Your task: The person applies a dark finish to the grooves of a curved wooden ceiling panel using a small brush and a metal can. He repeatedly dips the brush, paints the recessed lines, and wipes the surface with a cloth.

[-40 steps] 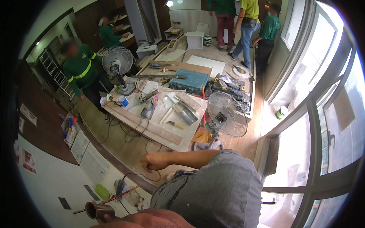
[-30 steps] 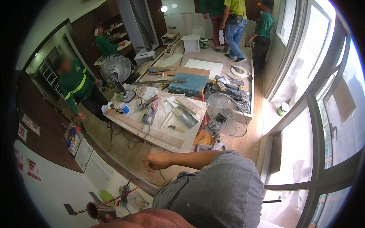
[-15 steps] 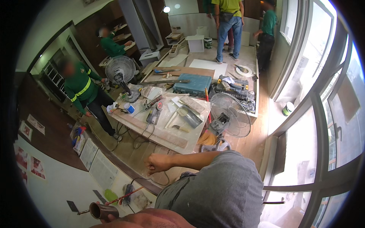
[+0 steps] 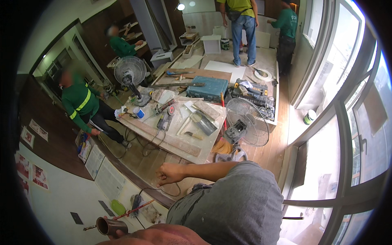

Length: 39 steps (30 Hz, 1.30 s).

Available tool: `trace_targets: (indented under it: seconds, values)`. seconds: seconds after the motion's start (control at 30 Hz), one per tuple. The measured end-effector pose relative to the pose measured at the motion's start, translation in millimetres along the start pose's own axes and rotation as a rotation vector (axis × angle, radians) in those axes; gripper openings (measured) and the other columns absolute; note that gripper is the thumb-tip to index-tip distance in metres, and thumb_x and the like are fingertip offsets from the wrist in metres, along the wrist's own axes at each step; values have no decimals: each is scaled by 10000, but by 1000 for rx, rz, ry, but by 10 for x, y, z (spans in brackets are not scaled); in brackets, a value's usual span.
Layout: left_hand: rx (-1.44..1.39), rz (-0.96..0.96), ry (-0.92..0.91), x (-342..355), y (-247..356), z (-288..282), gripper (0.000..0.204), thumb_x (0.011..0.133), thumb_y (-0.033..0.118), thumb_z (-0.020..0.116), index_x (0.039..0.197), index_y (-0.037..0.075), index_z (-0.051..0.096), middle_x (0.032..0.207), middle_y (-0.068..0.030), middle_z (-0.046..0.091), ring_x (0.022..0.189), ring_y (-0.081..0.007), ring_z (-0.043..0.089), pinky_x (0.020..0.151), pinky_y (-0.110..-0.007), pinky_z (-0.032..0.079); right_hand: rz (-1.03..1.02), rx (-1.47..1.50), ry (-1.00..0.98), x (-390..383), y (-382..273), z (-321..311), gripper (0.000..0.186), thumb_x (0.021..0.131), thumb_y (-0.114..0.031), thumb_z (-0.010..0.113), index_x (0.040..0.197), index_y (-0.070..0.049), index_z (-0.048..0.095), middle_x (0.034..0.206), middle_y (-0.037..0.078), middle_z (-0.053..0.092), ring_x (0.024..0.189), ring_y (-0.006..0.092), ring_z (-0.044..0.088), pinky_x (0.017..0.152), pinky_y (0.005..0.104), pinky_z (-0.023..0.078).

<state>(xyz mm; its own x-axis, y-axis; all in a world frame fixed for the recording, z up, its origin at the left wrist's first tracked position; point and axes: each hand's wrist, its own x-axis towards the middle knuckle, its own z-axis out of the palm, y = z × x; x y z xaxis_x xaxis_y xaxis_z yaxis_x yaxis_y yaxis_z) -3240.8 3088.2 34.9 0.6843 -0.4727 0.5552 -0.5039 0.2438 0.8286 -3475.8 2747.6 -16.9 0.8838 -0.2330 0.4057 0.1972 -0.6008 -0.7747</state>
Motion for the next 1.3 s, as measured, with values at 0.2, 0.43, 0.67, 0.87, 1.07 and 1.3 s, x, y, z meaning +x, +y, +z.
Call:
trace_targets:
  seconds: [0.2,0.43,0.67,0.87,1.07,1.3]
  values:
    - [19,36,100,30,143,274,998,853,574,775,1502,-74,381,1481,-245,486,1239,-351,596,1034,-458,534,19,2,2,63,23,-7,532,915,-366,763,643,-6,481,680,169,493,633,377,504,607,478,390]
    - [90,78,356,-229,552,387,929,832,555,800,1409,-106,495,1369,-241,585,1167,-330,635,944,-448,585,125,41,-208,387,497,494,348,892,-296,772,755,-36,585,778,153,599,705,355,593,659,465,458]
    - [308,-191,589,-623,901,255,1038,712,681,857,1287,-134,570,1293,-210,595,1070,-272,678,906,-360,573,243,-96,-574,891,986,1204,340,857,-136,785,720,-16,498,697,180,546,628,273,514,613,422,436]
    - [551,-425,996,-1003,1226,186,1069,671,657,894,1302,-145,575,1358,-223,561,1158,-288,666,936,-371,572,148,139,-987,1101,1716,2684,138,823,-123,738,890,-34,657,757,147,672,704,312,663,684,417,529]
    - [699,-438,1215,-1547,1391,384,1042,727,670,846,1388,-84,563,1406,-178,516,1213,-308,639,991,-387,580,186,-12,-1273,784,2679,4509,308,848,-190,745,1130,-71,718,896,142,761,843,276,732,770,382,562]
    - [757,-687,1181,-2077,1521,500,948,740,575,891,1416,-1,560,1425,-135,495,1256,-245,576,1048,-373,513,671,-354,-568,500,2897,5924,679,795,-404,825,1305,1,630,1197,252,712,1139,409,672,995,437,530]
